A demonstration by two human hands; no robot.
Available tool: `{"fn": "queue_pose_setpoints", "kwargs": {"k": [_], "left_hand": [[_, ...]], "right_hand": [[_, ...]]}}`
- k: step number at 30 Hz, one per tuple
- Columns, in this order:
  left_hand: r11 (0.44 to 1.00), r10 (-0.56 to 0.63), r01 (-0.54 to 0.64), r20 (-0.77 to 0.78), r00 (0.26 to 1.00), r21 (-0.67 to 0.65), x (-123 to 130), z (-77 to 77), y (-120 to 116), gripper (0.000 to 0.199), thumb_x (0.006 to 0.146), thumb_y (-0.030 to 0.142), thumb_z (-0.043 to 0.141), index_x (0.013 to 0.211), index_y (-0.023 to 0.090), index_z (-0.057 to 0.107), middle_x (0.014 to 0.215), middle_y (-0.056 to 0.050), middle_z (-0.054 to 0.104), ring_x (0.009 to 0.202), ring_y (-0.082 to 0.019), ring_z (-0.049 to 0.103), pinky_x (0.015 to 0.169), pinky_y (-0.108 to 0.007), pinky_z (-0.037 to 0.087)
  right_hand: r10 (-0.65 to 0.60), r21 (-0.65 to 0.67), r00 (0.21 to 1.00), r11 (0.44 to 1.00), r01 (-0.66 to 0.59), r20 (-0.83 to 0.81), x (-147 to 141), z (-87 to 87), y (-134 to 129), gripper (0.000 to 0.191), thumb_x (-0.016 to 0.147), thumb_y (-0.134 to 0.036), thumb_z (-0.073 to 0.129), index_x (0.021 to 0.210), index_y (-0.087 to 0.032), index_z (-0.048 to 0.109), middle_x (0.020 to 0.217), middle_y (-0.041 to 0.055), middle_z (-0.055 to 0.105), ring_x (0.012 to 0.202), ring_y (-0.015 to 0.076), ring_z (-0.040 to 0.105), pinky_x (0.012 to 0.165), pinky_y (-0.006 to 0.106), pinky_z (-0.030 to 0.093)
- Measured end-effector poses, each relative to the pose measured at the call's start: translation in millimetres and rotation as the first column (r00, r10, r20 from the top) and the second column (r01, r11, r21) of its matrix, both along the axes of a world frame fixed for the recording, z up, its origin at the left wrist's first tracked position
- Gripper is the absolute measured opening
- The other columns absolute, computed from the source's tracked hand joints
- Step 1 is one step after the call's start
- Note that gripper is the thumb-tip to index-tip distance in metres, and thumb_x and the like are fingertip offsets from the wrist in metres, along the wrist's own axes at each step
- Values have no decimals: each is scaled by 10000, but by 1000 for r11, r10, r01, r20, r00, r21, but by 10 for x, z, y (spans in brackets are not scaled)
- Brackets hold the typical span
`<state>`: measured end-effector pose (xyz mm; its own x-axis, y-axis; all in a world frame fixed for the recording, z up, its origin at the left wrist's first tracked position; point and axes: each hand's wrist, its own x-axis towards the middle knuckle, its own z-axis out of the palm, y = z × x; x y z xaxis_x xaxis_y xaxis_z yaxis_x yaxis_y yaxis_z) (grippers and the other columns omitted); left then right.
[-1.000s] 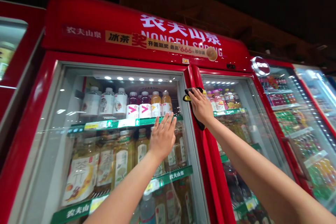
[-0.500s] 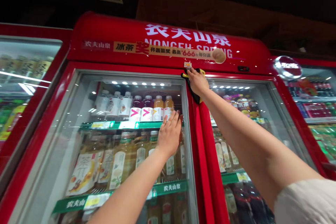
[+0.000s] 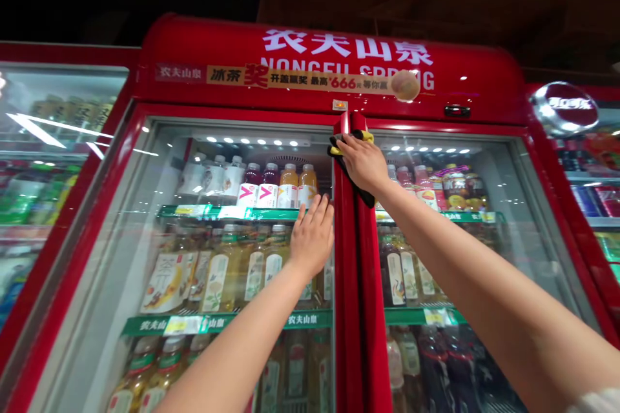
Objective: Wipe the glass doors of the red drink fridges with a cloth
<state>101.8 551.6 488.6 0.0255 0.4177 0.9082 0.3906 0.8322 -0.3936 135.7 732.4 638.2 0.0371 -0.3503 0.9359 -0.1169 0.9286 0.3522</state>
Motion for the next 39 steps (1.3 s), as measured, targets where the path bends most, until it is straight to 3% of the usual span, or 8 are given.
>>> {"fn": "queue_pose_setpoints", "kwargs": {"k": [6, 12, 21, 26, 29, 33, 36, 39], "left_hand": [[1000, -12, 13, 42, 999, -22, 125, -111, 149, 484, 1027, 264, 385, 1454, 89, 530, 1587, -137, 479, 1542, -252, 330, 1289, -494, 255], [999, -11, 14, 99, 995, -29, 154, -336, 166, 515, 1028, 330, 403, 1455, 67, 523, 1598, -168, 452, 1540, -264, 334, 1279, -501, 270], [998, -32, 42, 210, 977, -43, 204, -870, 113, 488, 984, 290, 495, 1429, 96, 546, 1526, -168, 548, 1494, -280, 418, 1291, -498, 255], [995, -77, 91, 250, 965, -42, 279, -1212, 43, 487, 968, 261, 531, 1419, 77, 535, 1481, -195, 584, 1547, -286, 315, 1279, -537, 265], [993, -95, 111, 263, 960, -43, 302, -1378, -4, 571, 957, 252, 554, 1493, 89, 447, 1585, -211, 456, 1556, -288, 281, 1259, -558, 291], [996, -83, 89, 252, 964, -12, 320, -1480, -33, 853, 927, 269, 612, 1624, 85, 156, 1677, -223, 218, 1574, -285, 190, 1269, -533, 265], [995, -63, 80, 246, 967, -63, 342, -1493, -42, 980, 906, 270, 649, 1639, 94, 24, 1686, -214, 168, 1580, -276, 137, 1287, -514, 219], [980, -60, 106, 258, 964, -166, 358, -1515, -48, 965, 907, 226, 621, 1641, 106, 7, 1692, -186, 173, 1583, -253, 117, 1295, -497, 205]], "right_hand": [[39, 42, 997, 998, -41, 62, 77, -369, 84, 441, 1004, -197, 456, 1416, -224, 611, 1558, 62, 518, 1418, 260, 510, 1177, 478, 380], [71, 24, 991, 997, -74, 116, 107, -831, 132, 427, 1029, -237, 463, 1422, -331, 600, 1558, 0, 513, 1427, 254, 501, 1247, 589, 233], [77, -5, 977, 997, -78, 201, 191, -1650, 78, 413, 1048, -259, 460, 1430, -334, 597, 1565, -6, 501, 1438, 226, 491, 1253, 515, 277], [85, -80, 972, 994, -70, 217, 215, -2201, 8, 390, 1059, -261, 448, 1403, -330, 619, 1550, -8, 517, 1445, 204, 484, 1262, 496, 265], [108, -134, 968, 988, -79, 225, 236, -2477, -42, 389, 1056, -250, 456, 1400, -327, 621, 1540, 3, 529, 1455, 205, 472, 1258, 508, 273], [136, -179, 960, 979, -93, 244, 257, -2758, -101, 404, 1041, -222, 478, 1398, -343, 623, 1519, 22, 554, 1445, 218, 487, 1243, 539, 299], [158, -201, 956, 973, -109, 247, 268, -2930, -123, 410, 1030, -214, 491, 1388, -355, 632, 1501, 31, 574, 1429, 226, 507, 1223, 550, 336], [208, -212, 945, 965, -156, 253, 267, -3093, -113, 438, 1021, -195, 485, 1403, -359, 619, 1478, 39, 598, 1408, 219, 532, 1218, 544, 354]]}}
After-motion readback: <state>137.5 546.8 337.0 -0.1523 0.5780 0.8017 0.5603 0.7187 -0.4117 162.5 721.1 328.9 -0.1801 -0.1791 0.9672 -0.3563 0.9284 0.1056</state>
